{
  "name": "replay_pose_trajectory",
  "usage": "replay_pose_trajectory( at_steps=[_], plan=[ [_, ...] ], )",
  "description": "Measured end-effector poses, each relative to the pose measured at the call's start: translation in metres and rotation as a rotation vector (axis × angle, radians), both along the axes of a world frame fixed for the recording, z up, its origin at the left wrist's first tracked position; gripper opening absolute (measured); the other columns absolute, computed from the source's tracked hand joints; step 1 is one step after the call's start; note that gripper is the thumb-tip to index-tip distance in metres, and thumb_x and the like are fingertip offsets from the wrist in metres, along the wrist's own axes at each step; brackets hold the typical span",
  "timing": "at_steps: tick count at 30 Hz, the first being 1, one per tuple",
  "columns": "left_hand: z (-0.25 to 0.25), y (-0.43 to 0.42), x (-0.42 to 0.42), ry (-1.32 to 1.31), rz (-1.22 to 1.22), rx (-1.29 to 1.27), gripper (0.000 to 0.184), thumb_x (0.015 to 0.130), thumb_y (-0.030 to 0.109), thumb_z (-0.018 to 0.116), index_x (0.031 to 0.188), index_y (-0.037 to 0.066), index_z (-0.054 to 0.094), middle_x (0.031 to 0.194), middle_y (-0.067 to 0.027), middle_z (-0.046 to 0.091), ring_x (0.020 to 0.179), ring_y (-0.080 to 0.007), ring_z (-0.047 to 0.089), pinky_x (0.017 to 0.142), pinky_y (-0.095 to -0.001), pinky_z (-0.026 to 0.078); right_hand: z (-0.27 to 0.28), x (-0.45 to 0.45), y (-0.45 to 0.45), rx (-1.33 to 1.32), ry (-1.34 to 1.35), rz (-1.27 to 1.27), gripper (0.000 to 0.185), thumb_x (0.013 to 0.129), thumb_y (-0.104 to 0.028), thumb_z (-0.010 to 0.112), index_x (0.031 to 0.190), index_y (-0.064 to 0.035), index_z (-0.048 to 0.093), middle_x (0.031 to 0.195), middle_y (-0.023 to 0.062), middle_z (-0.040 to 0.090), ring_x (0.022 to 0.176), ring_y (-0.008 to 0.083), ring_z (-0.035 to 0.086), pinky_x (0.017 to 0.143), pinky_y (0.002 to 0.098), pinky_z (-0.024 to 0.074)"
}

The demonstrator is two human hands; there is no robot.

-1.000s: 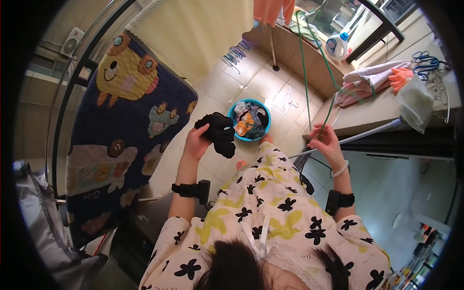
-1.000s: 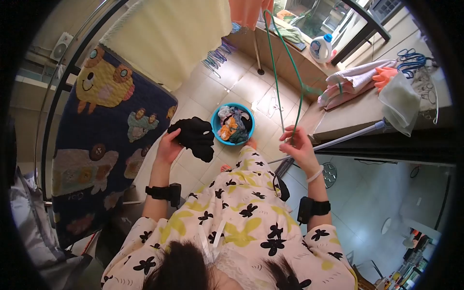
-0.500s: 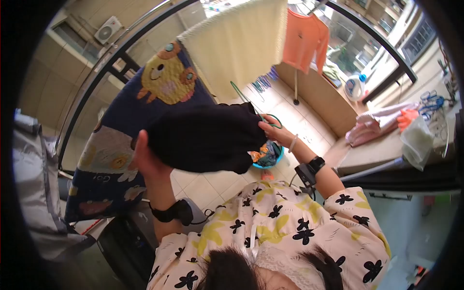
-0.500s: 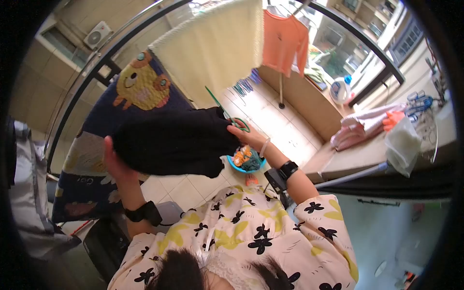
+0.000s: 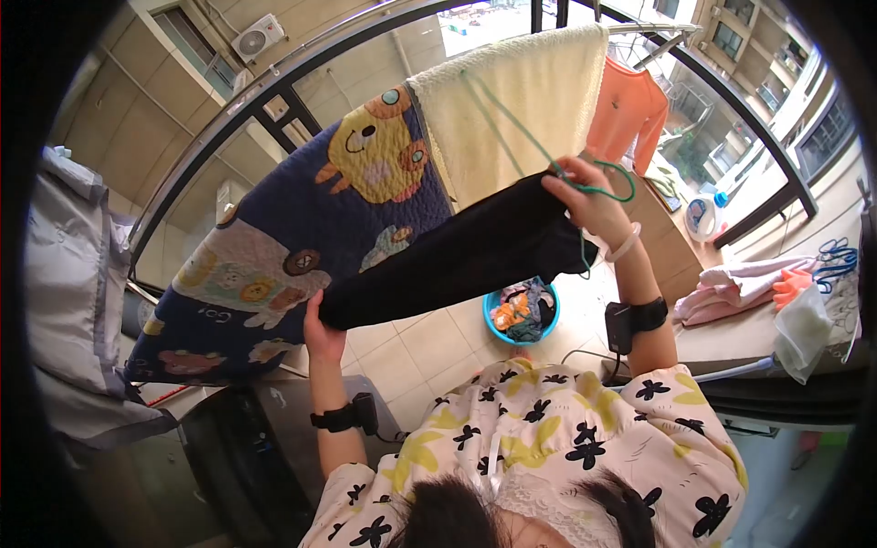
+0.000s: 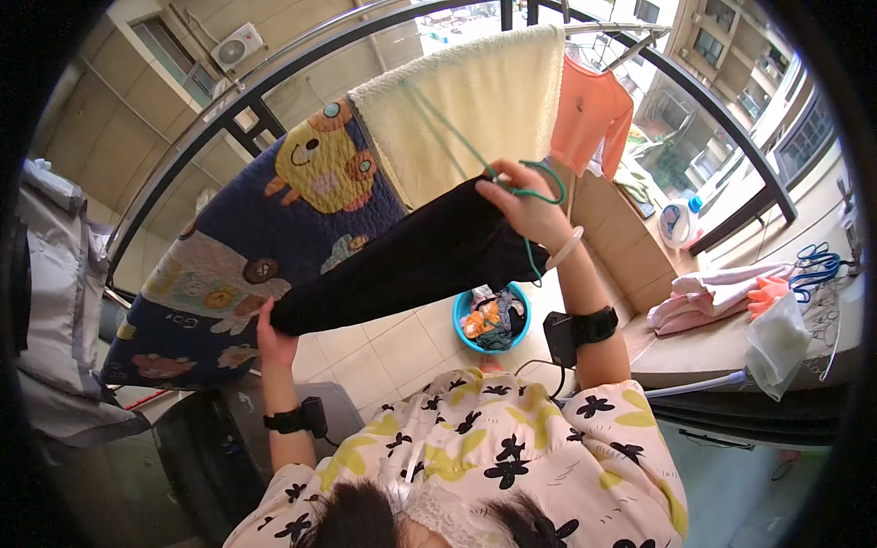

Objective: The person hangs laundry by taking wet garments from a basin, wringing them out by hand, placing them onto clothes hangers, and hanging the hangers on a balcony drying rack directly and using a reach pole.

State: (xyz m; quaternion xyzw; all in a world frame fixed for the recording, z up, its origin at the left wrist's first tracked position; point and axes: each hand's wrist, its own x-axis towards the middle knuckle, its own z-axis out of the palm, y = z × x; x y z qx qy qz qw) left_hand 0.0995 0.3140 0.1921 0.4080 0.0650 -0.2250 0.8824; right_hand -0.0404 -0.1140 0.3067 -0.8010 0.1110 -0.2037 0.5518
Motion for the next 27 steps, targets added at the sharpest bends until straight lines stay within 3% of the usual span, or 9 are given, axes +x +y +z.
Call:
replay_pose_trajectory(
  at_steps=[4,8,10,12,16,18,19,23,27],
  plan=[
    [-0.012,-0.024,0.023,-0.064,0.051,0.120,0.038,0.087,0.032,0.052,0.109,0.001,0.057,0.110,-0.0112,0.059,0.103,-0.0248,0.055,0.094,-0.0386,0.040,0.025,-0.004,-0.007,0.165,0.052,-0.006,0.019,0.083,-0.019,0.062,0.093,-0.0033,0.058,0.060,-0.0027,0.048,0.045,0.0022,0.037,0.038,0.0195,0.0251],
    [-0.021,-0.060,0.038,-0.089,-0.303,0.271,0.043,0.090,0.042,0.046,0.106,0.004,0.060,0.104,-0.0075,0.062,0.097,-0.0236,0.058,0.086,-0.0389,0.044,0.048,-0.011,0.018,0.487,0.070,0.184,0.018,0.085,-0.020,0.060,0.094,-0.0062,0.054,0.053,-0.0080,0.036,0.040,0.0010,0.030,0.037,0.0191,0.0178],
    [-0.016,-0.086,0.030,-0.262,-0.943,1.474,0.047,0.088,0.044,0.051,0.090,-0.002,0.063,0.085,-0.0084,0.064,0.085,-0.0185,0.060,0.074,-0.0301,0.046,0.041,-0.003,0.028,0.544,0.088,0.201,0.018,0.085,-0.020,0.061,0.094,-0.0070,0.053,0.052,-0.0083,0.033,0.040,0.0015,0.029,0.037,0.0199,0.0171],
    [0.037,-0.114,-0.010,-0.784,-1.233,1.699,0.047,0.083,0.046,0.057,0.080,-0.001,0.064,0.074,-0.0072,0.062,0.078,-0.0177,0.060,0.072,-0.0289,0.045,0.044,-0.001,0.039,0.551,0.189,0.216,0.019,0.087,-0.025,0.058,0.094,-0.0084,0.051,0.053,-0.0076,0.034,0.041,0.0029,0.030,0.037,0.0211,0.0200],
    [0.045,-0.174,-0.073,-0.734,-0.688,0.533,0.028,0.084,0.019,0.062,0.106,0.004,0.056,0.079,-0.0016,0.057,0.083,-0.0128,0.056,0.075,-0.0255,0.045,0.030,0.003,0.060,0.559,0.226,0.253,0.020,0.087,-0.025,0.056,0.095,-0.0081,0.049,0.056,-0.0060,0.037,0.041,0.0045,0.033,0.036,0.0211,0.0230],
    [0.049,-0.211,-0.081,-0.899,-0.400,0.633,0.025,0.084,0.012,0.060,0.106,0.003,0.051,0.085,-0.0019,0.056,0.085,-0.0123,0.055,0.078,-0.0235,0.045,0.019,0.004,0.066,0.589,0.165,0.253,0.016,0.087,-0.018,0.057,0.094,-0.0057,0.050,0.054,-0.0056,0.035,0.037,0.0038,0.032,0.034,0.0190,0.0219],
    [0.044,-0.220,-0.071,-0.896,-0.396,0.629,0.025,0.084,0.012,0.060,0.106,0.003,0.051,0.085,-0.0019,0.056,0.085,-0.0123,0.055,0.078,-0.0235,0.045,0.018,0.000,0.064,0.611,0.160,0.278,0.017,0.089,-0.020,0.055,0.097,-0.0055,0.049,0.060,-0.0020,0.049,0.036,0.0038,0.032,0.033,0.0190,0.0223],
    [0.046,-0.240,-0.048,-0.556,-0.485,0.213,0.011,0.088,0.010,0.051,0.097,0.004,0.052,0.089,-0.0033,0.058,0.083,-0.0113,0.058,0.074,-0.0247,0.047,0.025,-0.023,0.029,0.404,0.099,0.097,0.023,0.091,-0.023,0.047,0.100,-0.0013,0.045,0.083,0.0072,0.067,0.039,0.0040,0.034,0.033,0.0208,0.0246],
    [0.096,-0.236,-0.051,-0.279,-0.506,-0.098,0.020,0.088,0.011,0.049,0.106,0.004,0.055,0.097,-0.0065,0.062,0.086,-0.0155,0.062,0.073,-0.0279,0.051,-0.047,-0.035,-0.033,0.042,-0.020,-0.192,0.019,0.094,-0.019,0.043,0.100,-0.0013,0.044,0.078,0.0089,0.066,0.054,0.0091,0.050,0.050,0.0241,0.0397]
  ],
)
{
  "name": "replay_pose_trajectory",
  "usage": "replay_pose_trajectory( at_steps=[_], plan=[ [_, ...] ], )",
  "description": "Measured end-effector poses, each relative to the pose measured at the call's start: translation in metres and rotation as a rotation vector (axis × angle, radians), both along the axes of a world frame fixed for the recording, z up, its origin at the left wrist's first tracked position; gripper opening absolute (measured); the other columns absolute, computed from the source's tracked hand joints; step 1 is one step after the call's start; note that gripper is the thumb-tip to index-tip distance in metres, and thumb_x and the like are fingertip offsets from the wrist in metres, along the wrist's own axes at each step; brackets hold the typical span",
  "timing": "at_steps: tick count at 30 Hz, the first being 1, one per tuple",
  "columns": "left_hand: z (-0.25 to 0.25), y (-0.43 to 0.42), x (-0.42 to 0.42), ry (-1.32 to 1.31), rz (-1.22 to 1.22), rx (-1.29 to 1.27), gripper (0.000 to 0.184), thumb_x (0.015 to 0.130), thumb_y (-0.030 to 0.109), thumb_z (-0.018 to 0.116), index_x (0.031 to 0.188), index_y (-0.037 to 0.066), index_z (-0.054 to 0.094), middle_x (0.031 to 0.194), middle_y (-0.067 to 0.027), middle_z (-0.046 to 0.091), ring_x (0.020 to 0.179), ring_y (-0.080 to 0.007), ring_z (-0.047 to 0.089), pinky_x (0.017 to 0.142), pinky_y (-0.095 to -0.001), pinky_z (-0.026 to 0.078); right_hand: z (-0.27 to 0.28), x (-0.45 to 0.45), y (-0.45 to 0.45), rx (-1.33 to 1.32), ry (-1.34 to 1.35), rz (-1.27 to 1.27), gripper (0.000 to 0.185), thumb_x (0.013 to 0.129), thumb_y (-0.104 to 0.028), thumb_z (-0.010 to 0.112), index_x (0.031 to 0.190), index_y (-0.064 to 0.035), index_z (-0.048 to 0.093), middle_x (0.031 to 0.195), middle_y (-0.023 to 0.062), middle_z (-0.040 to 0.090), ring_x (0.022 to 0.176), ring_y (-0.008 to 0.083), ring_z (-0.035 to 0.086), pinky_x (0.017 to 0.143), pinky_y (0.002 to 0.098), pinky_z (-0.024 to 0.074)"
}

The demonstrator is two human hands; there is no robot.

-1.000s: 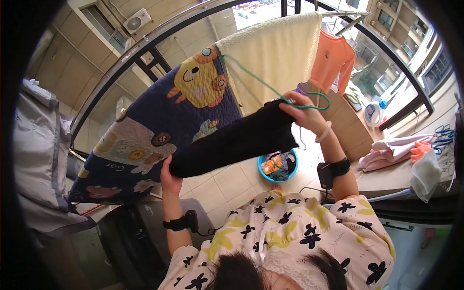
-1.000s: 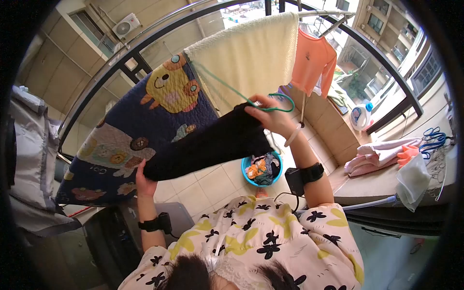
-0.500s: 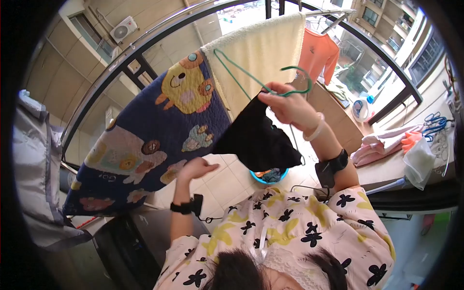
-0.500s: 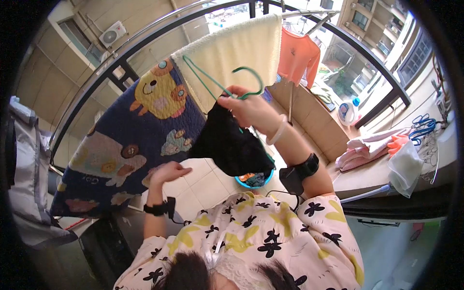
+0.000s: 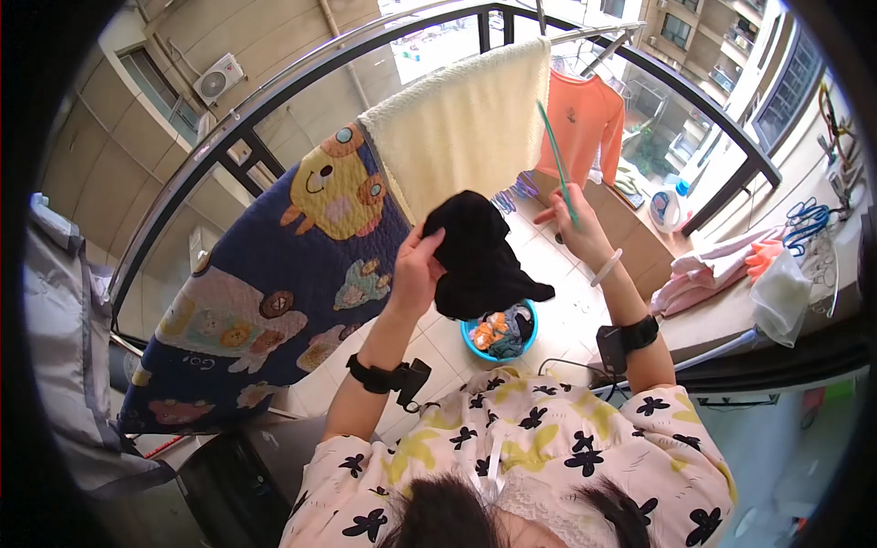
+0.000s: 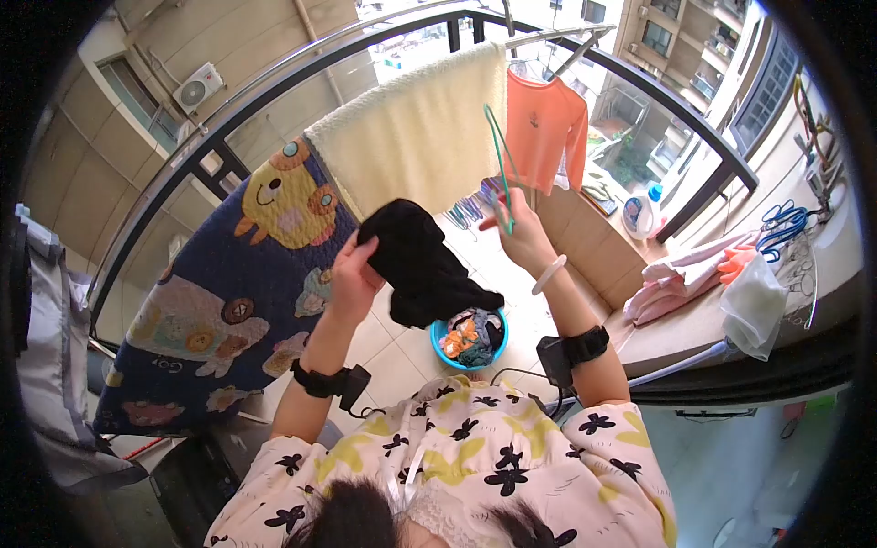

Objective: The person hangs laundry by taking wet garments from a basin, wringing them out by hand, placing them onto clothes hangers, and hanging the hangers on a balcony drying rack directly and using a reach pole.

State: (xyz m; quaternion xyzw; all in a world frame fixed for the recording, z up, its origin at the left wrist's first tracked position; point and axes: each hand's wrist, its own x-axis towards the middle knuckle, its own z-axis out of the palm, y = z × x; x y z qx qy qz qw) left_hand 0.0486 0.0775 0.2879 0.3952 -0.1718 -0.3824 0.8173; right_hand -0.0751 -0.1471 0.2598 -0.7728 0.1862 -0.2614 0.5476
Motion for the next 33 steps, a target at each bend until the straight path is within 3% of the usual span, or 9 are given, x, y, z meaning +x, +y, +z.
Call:
replay_pose_trajectory(
  at_steps=[2,5,9,13,17,19,22,29,33],
  plan=[
    [0.021,0.002,0.002,0.037,-0.036,-0.013,0.022,0.089,0.014,0.050,0.108,0.004,0.055,0.095,-0.0069,0.063,0.081,-0.0146,0.063,0.069,-0.0248,0.050,-0.045,-0.004,-0.023,-0.253,-0.053,-0.027,0.015,0.094,-0.022,0.042,0.093,-0.0069,0.045,0.080,0.0064,0.067,0.042,0.0016,0.029,0.038,0.0182,0.0245],
    [0.025,0.000,0.015,-0.083,-0.059,0.045,0.022,0.089,0.015,0.050,0.107,0.004,0.056,0.094,-0.0061,0.064,0.076,-0.0120,0.062,0.062,-0.0212,0.048,-0.009,-0.013,0.021,0.014,0.129,0.144,0.021,0.089,-0.019,0.053,0.105,-0.0065,0.047,0.087,0.0009,0.062,0.057,0.0019,0.042,0.043,0.0201,0.0329],
    [0.048,0.003,0.006,-0.216,-0.102,0.097,0.024,0.090,0.015,0.050,0.110,0.002,0.056,0.093,-0.0039,0.064,0.077,-0.0090,0.060,0.064,-0.0198,0.046,0.016,0.001,0.069,0.219,-0.187,0.394,0.037,0.078,-0.003,0.066,0.110,-0.0030,0.049,0.101,0.0002,0.054,0.083,0.0077,0.055,0.073,0.0213,0.0448],
    [0.053,0.028,0.015,-0.295,0.067,0.173,0.022,0.090,0.013,0.048,0.106,0.000,0.057,0.094,-0.0036,0.063,0.086,-0.0101,0.059,0.077,-0.0225,0.045,0.019,0.008,0.031,0.047,-0.181,0.283,0.011,0.079,0.000,0.061,0.088,-0.0021,0.055,0.075,-0.0013,0.056,0.069,0.0040,0.051,0.061,0.0193,0.0417],
    [0.003,0.056,0.048,-0.414,0.081,0.263,0.019,0.089,0.013,0.050,0.098,-0.001,0.059,0.090,-0.0016,0.062,0.082,-0.0076,0.057,0.074,-0.0203,0.044,0.070,-0.007,0.010,-0.018,-0.133,0.009,0.016,0.085,-0.017,0.060,0.088,-0.0015,0.057,0.064,-0.0007,0.053,0.059,0.0054,0.048,0.052,0.0205,0.0388],
    [-0.018,0.060,0.052,-0.453,0.082,0.326,0.018,0.088,0.014,0.051,0.096,-0.001,0.059,0.089,-0.0007,0.061,0.081,-0.0067,0.056,0.073,-0.0197,0.043,0.090,-0.013,0.004,0.185,-0.229,-0.114,0.014,0.088,-0.021,0.056,0.087,-0.0076,0.058,0.059,-0.0074,0.043,0.049,0.0000,0.035,0.043,0.0171,0.0241],
    [-0.049,0.061,0.057,-0.338,0.311,0.453,0.027,0.086,0.016,0.054,0.103,-0.004,0.058,0.092,-0.0023,0.060,0.084,-0.0076,0.054,0.076,-0.0191,0.042,0.112,-0.021,-0.020,0.247,-0.422,0.000,0.014,0.090,-0.021,0.054,0.089,-0.0076,0.056,0.054,-0.0065,0.040,0.043,0.0003,0.030,0.039,0.0169,0.0194],
    [-0.038,0.050,0.036,-0.271,0.065,0.312,0.012,0.089,0.014,0.052,0.091,0.004,0.060,0.084,0.0043,0.058,0.076,-0.0023,0.053,0.066,-0.0156,0.041,0.078,-0.003,0.011,0.217,-0.230,0.139,0.017,0.093,-0.026,0.047,0.088,-0.0105,0.052,0.059,-0.0043,0.046,0.044,0.0001,0.031,0.038,0.0168,0.0195],
    [-0.015,0.047,0.032,-0.098,0.121,0.240,0.011,0.091,0.014,0.050,0.090,0.007,0.058,0.080,0.0047,0.058,0.071,-0.0028,0.054,0.059,-0.0163,0.042,0.047,-0.008,0.034,0.279,-0.115,0.316,0.015,0.084,-0.016,0.062,0.084,-0.0090,0.048,0.070,-0.0022,0.055,0.050,0.0004,0.040,0.040,0.0157,0.0269]
  ],
)
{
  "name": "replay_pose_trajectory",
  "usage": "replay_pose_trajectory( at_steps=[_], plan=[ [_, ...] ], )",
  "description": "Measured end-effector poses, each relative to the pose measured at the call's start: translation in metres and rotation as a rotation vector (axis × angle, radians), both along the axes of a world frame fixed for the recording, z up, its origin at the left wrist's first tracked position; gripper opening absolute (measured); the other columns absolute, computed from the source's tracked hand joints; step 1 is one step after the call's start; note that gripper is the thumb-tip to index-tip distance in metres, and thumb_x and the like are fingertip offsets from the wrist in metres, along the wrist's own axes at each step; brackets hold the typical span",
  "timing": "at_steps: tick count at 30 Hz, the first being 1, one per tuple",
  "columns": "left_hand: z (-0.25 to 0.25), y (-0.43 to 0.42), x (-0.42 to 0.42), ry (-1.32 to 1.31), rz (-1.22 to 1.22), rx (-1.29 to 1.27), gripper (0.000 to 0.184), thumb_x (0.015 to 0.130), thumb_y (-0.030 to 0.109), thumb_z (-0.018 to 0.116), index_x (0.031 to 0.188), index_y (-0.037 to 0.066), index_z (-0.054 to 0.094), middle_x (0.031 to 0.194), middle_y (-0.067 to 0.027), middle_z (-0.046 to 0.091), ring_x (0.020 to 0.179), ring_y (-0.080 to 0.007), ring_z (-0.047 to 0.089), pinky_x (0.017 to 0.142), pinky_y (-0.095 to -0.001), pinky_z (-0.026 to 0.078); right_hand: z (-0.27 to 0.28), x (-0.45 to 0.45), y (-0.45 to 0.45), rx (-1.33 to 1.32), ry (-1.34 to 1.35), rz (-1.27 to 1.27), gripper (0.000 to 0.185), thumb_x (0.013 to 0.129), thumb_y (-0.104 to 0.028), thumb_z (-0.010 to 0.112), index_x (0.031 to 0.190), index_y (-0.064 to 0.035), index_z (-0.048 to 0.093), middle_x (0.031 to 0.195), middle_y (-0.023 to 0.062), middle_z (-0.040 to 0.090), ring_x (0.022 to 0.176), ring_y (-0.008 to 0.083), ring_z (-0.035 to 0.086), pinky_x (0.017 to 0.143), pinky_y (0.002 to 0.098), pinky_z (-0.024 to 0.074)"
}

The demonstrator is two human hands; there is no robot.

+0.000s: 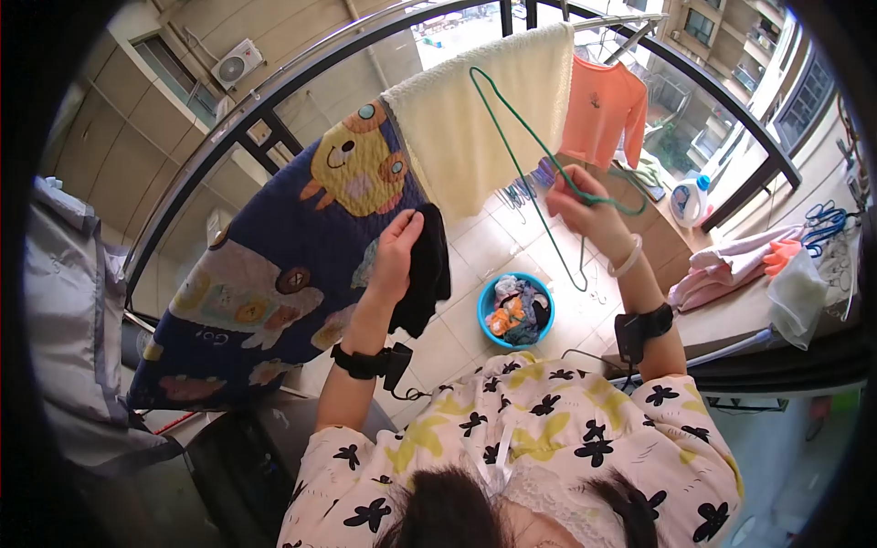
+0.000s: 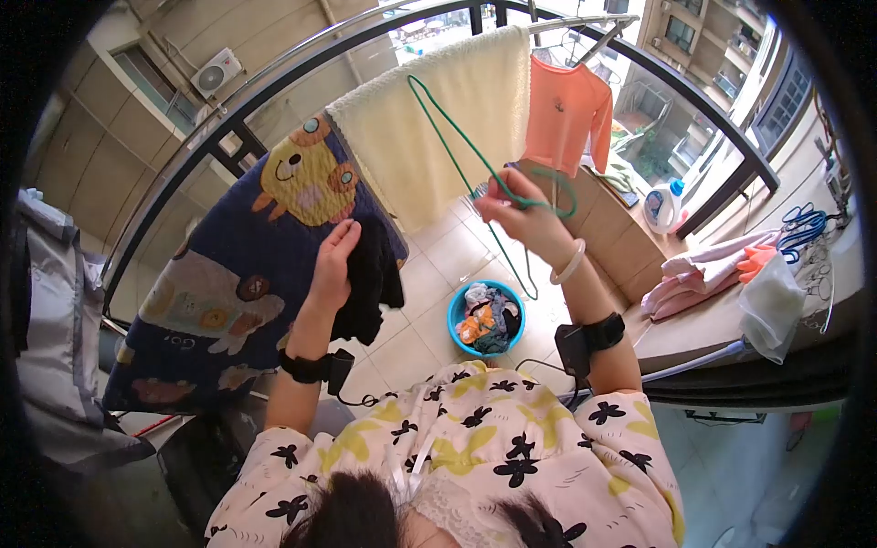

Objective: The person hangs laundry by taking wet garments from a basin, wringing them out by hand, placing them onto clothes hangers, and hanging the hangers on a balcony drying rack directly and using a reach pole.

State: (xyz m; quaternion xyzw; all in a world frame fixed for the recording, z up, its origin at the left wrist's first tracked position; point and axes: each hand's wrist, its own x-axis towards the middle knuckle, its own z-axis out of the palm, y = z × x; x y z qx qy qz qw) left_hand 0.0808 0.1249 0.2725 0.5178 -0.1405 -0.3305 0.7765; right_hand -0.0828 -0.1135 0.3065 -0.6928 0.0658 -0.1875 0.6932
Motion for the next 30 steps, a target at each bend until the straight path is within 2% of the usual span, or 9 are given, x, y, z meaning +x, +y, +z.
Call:
replay_pose_trajectory(
  at_steps=[4,5,7,11,16,19,21,24,30],
  plan=[
    [0.030,0.006,-0.005,0.061,-0.014,-0.163,0.018,0.091,0.018,0.051,0.105,0.007,0.054,0.095,-0.0010,0.061,0.088,-0.0096,0.060,0.073,-0.0232,0.050,-0.025,-0.006,0.026,-0.084,0.040,0.172,0.039,0.075,-0.013,0.072,0.097,-0.0089,0.040,0.095,0.0017,0.054,0.061,0.0027,0.046,0.051,0.0171,0.0372],
    [0.023,0.008,0.000,0.026,-0.122,-0.292,0.030,0.092,0.020,0.050,0.118,0.006,0.046,0.108,-0.0035,0.057,0.099,-0.0143,0.057,0.084,-0.0284,0.047,-0.028,-0.008,0.035,-0.081,0.014,0.193,0.041,0.074,-0.015,0.074,0.098,-0.0082,0.041,0.097,0.0018,0.053,0.063,0.0033,0.046,0.054,0.0183,0.0383],
    [0.038,0.005,-0.013,0.048,-0.156,-0.359,0.035,0.092,0.020,0.050,0.123,0.006,0.042,0.114,-0.0048,0.054,0.104,-0.0159,0.054,0.089,-0.0302,0.044,-0.036,-0.008,0.047,-0.234,0.045,0.227,0.048,0.071,-0.020,0.077,0.103,-0.0064,0.044,0.105,0.0018,0.051,0.069,0.0050,0.045,0.063,0.0228,0.0411],
    [0.040,-0.005,-0.022,-0.075,-0.239,-0.455,0.048,0.090,0.012,0.051,0.133,0.003,0.031,0.126,-0.0068,0.045,0.117,-0.0176,0.044,0.099,-0.0323,0.035,-0.046,0.006,0.055,-0.429,0.009,0.054,0.032,0.073,-0.012,0.071,0.097,-0.0029,0.051,0.078,0.0122,0.057,0.075,0.0184,0.053,0.070,0.0293,0.0443],
    [0.032,-0.007,-0.018,-0.227,-0.244,-0.254,0.058,0.084,-0.003,0.054,0.135,0.001,0.029,0.125,-0.0053,0.046,0.113,-0.0139,0.045,0.097,-0.0262,0.035,0.001,0.010,0.006,-0.704,-0.151,-0.169,0.017,0.074,-0.006,0.066,0.087,-0.0033,0.054,0.066,0.0080,0.054,0.062,0.0143,0.053,0.058,0.0284,0.0429],
    [0.025,-0.014,-0.013,-0.299,-0.147,-0.116,0.047,0.084,0.000,0.056,0.128,0.000,0.040,0.109,-0.0032,0.055,0.096,-0.0099,0.053,0.082,-0.0213,0.043,0.036,0.010,-0.010,-0.540,-0.118,-0.266,0.013,0.075,-0.003,0.063,0.086,-0.0048,0.055,0.058,0.0031,0.051,0.051,0.0074,0.047,0.047,0.0240,0.0360],
    [0.024,-0.017,-0.005,-0.358,-0.055,0.127,0.035,0.084,0.004,0.058,0.117,-0.001,0.050,0.089,0.0000,0.059,0.076,-0.0050,0.053,0.063,-0.0183,0.043,0.061,0.010,-0.015,-0.478,-0.146,-0.279,0.013,0.076,-0.004,0.063,0.087,-0.0039,0.055,0.062,0.0009,0.055,0.054,0.0047,0.047,0.048,0.0227,0.0361],
    [0.000,-0.017,0.023,-0.289,-0.066,0.050,0.032,0.086,0.006,0.057,0.118,0.003,0.053,0.096,-0.0044,0.061,0.080,-0.0097,0.059,0.058,-0.0169,0.044,0.089,0.014,-0.020,-0.416,-0.278,-0.296,0.014,0.076,-0.004,0.062,0.088,-0.0024,0.056,0.065,0.0000,0.057,0.057,0.0035,0.048,0.049,0.0209,0.0362],
    [0.020,-0.026,-0.020,-0.300,-0.059,-0.098,0.035,0.087,0.012,0.058,0.118,0.003,0.046,0.103,-0.0068,0.051,0.095,-0.0140,0.052,0.075,-0.0246,0.048,0.106,0.027,0.008,-0.240,-0.256,-0.271,0.019,0.077,-0.006,0.060,0.095,-0.0020,0.059,0.065,-0.0010,0.057,0.057,0.0031,0.048,0.049,0.0184,0.0348]
  ],
)
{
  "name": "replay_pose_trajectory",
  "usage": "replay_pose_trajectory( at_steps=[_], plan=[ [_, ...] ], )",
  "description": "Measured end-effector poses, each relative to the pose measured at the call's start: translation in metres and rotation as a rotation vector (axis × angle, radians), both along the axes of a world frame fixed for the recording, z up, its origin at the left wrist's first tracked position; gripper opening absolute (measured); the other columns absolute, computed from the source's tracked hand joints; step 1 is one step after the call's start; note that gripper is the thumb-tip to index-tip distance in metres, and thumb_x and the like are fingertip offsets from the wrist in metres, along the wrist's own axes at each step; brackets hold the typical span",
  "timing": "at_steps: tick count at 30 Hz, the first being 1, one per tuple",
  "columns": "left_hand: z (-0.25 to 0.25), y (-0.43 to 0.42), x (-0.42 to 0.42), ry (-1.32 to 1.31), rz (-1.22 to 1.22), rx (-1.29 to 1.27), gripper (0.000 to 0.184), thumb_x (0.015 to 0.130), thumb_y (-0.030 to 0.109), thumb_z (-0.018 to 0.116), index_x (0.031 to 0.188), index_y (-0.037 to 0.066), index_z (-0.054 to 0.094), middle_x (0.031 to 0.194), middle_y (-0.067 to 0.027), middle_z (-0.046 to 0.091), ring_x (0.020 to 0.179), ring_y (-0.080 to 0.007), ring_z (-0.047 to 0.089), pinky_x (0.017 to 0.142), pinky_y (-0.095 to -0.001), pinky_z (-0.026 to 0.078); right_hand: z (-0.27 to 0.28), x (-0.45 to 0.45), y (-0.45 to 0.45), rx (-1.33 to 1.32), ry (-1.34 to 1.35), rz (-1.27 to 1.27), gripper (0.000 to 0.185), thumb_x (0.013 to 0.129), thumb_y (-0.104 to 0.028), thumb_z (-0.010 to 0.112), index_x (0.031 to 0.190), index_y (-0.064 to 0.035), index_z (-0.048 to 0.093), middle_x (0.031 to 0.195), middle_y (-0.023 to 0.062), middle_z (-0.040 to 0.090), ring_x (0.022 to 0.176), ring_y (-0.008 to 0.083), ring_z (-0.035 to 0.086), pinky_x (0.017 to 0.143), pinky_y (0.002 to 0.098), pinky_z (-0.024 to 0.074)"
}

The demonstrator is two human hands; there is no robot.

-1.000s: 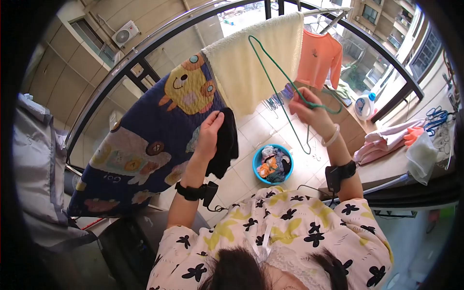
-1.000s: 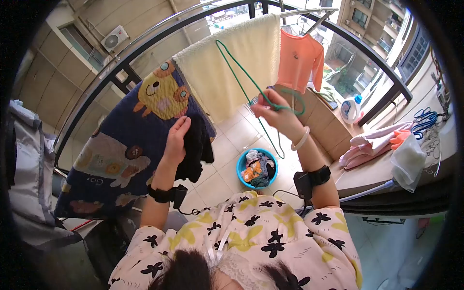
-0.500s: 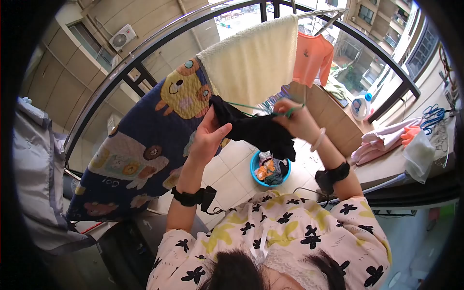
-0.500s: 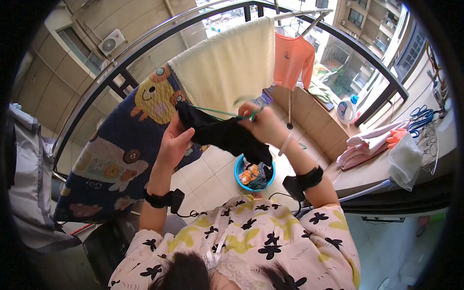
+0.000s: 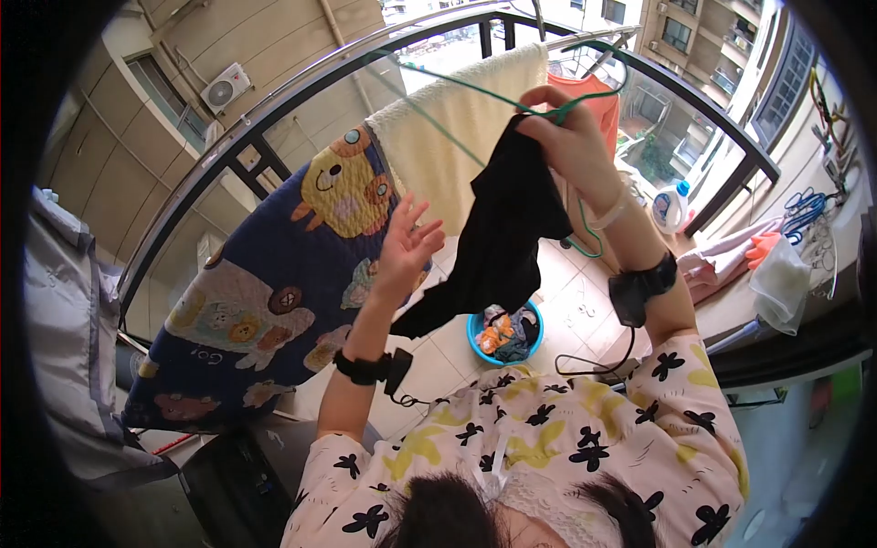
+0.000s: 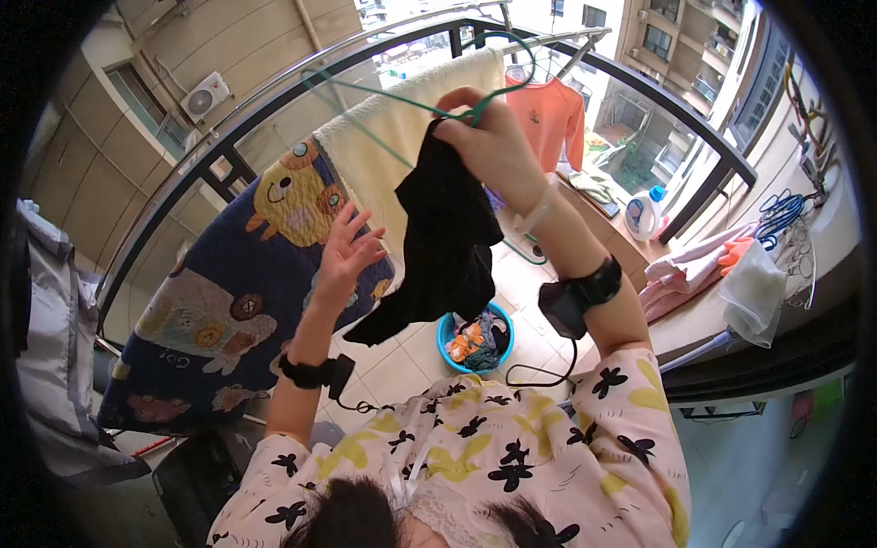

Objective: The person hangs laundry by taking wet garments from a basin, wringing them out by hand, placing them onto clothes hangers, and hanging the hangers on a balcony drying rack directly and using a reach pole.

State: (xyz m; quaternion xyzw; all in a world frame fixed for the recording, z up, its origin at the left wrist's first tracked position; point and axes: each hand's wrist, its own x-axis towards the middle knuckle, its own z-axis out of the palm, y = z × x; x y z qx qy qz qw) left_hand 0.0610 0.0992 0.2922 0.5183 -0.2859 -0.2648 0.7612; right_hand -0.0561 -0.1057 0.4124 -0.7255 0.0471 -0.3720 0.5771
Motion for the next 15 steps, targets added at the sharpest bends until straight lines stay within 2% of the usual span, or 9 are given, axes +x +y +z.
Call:
replay_pose_trajectory(
  at_steps=[2,4,5,6,7,8,10,14,15],
  plan=[
    [-0.008,-0.005,-0.015,-0.421,0.198,0.017,0.027,0.084,0.010,0.062,0.107,0.003,0.049,0.095,-0.0029,0.053,0.085,-0.0081,0.053,0.068,-0.0202,0.046,0.000,0.009,0.008,-0.050,0.090,-0.022,0.020,0.076,-0.007,0.059,0.095,-0.0020,0.060,0.061,-0.0025,0.053,0.055,0.0033,0.047,0.047,0.0191,0.0343],
    [-0.023,-0.007,-0.037,-0.290,0.315,-0.062,0.013,0.083,0.010,0.064,0.083,0.005,0.052,0.067,0.0010,0.051,0.061,-0.0045,0.052,0.052,-0.0176,0.038,0.000,0.014,0.019,-0.011,0.057,0.004,0.023,0.075,-0.007,0.060,0.098,-0.0030,0.060,0.057,-0.0042,0.048,0.049,0.0035,0.043,0.042,0.0199,0.0319],
    [-0.032,-0.009,-0.052,-0.327,0.284,-0.085,0.014,0.082,0.010,0.064,0.079,0.004,0.052,0.063,-0.0004,0.052,0.055,-0.0042,0.051,0.047,-0.0186,0.037,0.004,0.012,0.026,0.082,0.096,0.110,0.026,0.077,-0.004,0.057,0.102,-0.0026,0.059,0.058,-0.0044,0.050,0.046,0.0018,0.041,0.040,0.0179,0.0280],
    [-0.034,-0.007,-0.065,-0.382,0.129,0.082,0.015,0.082,0.011,0.065,0.079,0.002,0.054,0.066,-0.0029,0.056,0.055,-0.0056,0.054,0.048,-0.0198,0.040,0.007,0.011,0.031,0.174,0.133,0.215,0.029,0.078,-0.002,0.054,0.106,-0.0022,0.057,0.060,-0.0047,0.053,0.043,0.0001,0.039,0.037,0.0159,0.0241],
    [-0.033,-0.013,-0.081,-0.613,0.127,0.110,0.023,0.079,0.015,0.068,0.090,-0.001,0.055,0.071,-0.0046,0.059,0.056,-0.0093,0.057,0.051,-0.0211,0.045,0.005,0.012,0.034,0.238,0.123,0.269,0.033,0.079,-0.002,0.053,0.111,-0.0016,0.056,0.061,-0.0046,0.053,0.040,-0.0008,0.035,0.036,0.0155,0.0216],
    [-0.053,-0.018,-0.088,-0.530,0.075,0.287,0.038,0.077,0.018,0.071,0.104,-0.001,0.053,0.083,-0.0084,0.060,0.070,-0.0138,0.060,0.061,-0.0258,0.048,0.006,0.010,0.036,0.235,0.123,0.269,0.033,0.079,-0.002,0.053,0.111,-0.0016,0.056,0.061,-0.0046,0.053,0.040,-0.0008,0.035,0.036,0.0155,0.0216],
    [-0.059,-0.026,-0.095,-0.443,0.134,0.261,0.049,0.075,0.019,0.072,0.112,-0.001,0.049,0.096,-0.0125,0.058,0.089,-0.0170,0.058,0.072,-0.0300,0.048,0.009,0.007,0.039,0.306,0.145,0.286,0.035,0.080,-0.002,0.052,0.115,-0.0005,0.054,0.064,-0.0029,0.055,0.038,0.0000,0.033,0.034,0.0166,0.0211],
    [-0.058,-0.045,-0.084,-0.393,0.177,-0.052,0.047,0.078,0.018,0.069,0.114,-0.003,0.048,0.105,-0.0131,0.056,0.100,-0.0186,0.054,0.081,-0.0311,0.046,0.008,-0.006,0.029,0.394,0.160,0.331,0.037,0.081,-0.002,0.051,0.118,0.0002,0.052,0.064,-0.0023,0.055,0.036,0.0003,0.032,0.034,0.0172,0.0202],
    [-0.072,-0.046,-0.067,-0.354,0.104,0.070,0.041,0.081,0.017,0.066,0.114,-0.001,0.050,0.099,-0.0085,0.057,0.094,-0.0161,0.055,0.076,-0.0279,0.047,0.008,-0.009,0.027,0.398,0.129,0.330,0.036,0.080,-0.002,0.053,0.116,0.0002,0.053,0.061,-0.0035,0.051,0.037,0.0009,0.033,0.034,0.0180,0.0202]
  ],
)
